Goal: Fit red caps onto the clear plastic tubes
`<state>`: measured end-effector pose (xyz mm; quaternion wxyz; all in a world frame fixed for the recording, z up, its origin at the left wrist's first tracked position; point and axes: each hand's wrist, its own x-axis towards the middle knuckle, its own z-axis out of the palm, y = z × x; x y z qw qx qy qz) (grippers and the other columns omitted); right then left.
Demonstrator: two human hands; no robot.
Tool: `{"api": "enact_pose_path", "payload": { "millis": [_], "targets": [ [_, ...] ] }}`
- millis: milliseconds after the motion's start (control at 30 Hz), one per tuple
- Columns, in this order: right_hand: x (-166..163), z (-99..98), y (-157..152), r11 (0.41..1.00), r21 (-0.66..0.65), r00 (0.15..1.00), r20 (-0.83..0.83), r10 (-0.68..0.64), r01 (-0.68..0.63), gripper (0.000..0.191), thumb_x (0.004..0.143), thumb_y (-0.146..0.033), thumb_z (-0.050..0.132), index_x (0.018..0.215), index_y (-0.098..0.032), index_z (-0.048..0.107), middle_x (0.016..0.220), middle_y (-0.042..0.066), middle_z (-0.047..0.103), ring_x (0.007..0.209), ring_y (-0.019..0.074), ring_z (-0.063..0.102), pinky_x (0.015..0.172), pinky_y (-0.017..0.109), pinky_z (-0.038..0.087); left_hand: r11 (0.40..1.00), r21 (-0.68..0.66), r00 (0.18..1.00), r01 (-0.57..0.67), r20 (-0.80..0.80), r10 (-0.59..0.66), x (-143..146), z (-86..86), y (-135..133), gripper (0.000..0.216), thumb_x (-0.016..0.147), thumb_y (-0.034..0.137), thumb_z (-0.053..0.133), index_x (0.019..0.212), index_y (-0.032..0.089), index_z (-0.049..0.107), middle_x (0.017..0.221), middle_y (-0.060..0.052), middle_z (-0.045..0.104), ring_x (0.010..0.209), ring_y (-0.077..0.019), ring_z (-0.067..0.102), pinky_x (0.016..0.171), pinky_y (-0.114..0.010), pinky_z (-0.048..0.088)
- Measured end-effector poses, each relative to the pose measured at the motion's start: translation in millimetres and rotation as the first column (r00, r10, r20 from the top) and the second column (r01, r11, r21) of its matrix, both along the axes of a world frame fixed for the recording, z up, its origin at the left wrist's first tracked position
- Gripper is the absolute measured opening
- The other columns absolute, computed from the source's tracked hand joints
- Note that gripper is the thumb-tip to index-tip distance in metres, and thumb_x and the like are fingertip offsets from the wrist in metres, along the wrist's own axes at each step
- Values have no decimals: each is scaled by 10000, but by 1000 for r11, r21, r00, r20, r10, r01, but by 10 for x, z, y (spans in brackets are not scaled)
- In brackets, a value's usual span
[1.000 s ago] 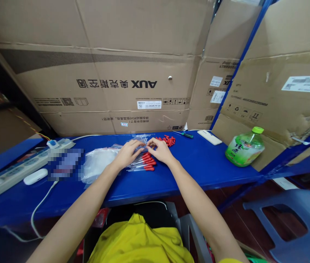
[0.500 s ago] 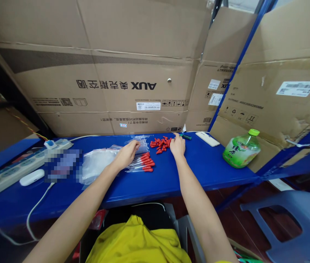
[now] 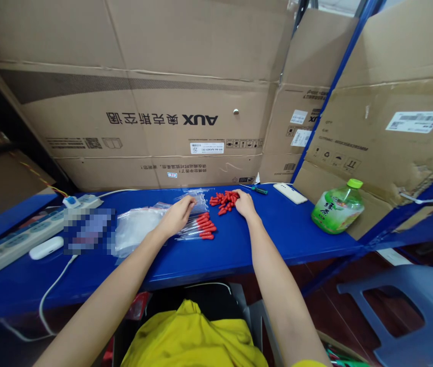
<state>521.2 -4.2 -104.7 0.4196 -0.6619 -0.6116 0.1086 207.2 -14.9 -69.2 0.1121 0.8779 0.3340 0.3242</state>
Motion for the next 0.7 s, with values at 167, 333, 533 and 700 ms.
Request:
{"api": "enact_pose_path", "payload": {
  "millis": [167,333,533,700],
  "targets": [
    [-46,28,19,995,91,995,-79,56,-48,587,753,10,476,1218,-207,762,1252,61,779,1167,234,710,1097,393,516,1000,11,1000,0,14,0,-5,-9,14,248,1111,307,336,1099,210,564,1063,-97,677,973,-248,656,875,-365,504],
    [-105,48,17,973,208,993,-51,110,-97,548,769,-42,487,1194,-221,784,1249,65,772,1164,250,693,1095,430,520,1000,20,1000,7,12,-7,-3,-1,9,242,1108,294,342,1086,204,566,1071,-100,678,987,-249,655,890,-375,506],
    [-142,62,3,952,257,986,29,164,-166,457,809,-77,515,1132,-232,799,1173,67,783,1014,238,711,1026,430,550,1000,17,1000,6,11,-6,0,-1,10,241,1109,299,348,1073,204,567,1071,-99,682,986,-251,654,878,-381,507],
    [-168,79,-5,942,290,985,20,169,-167,345,843,-137,561,1092,-221,785,1105,77,781,944,232,707,963,419,566,1000,13,1000,18,18,-18,0,-9,20,237,1104,304,357,1058,207,568,1067,-101,680,977,-252,651,872,-379,504]
  ]
}}
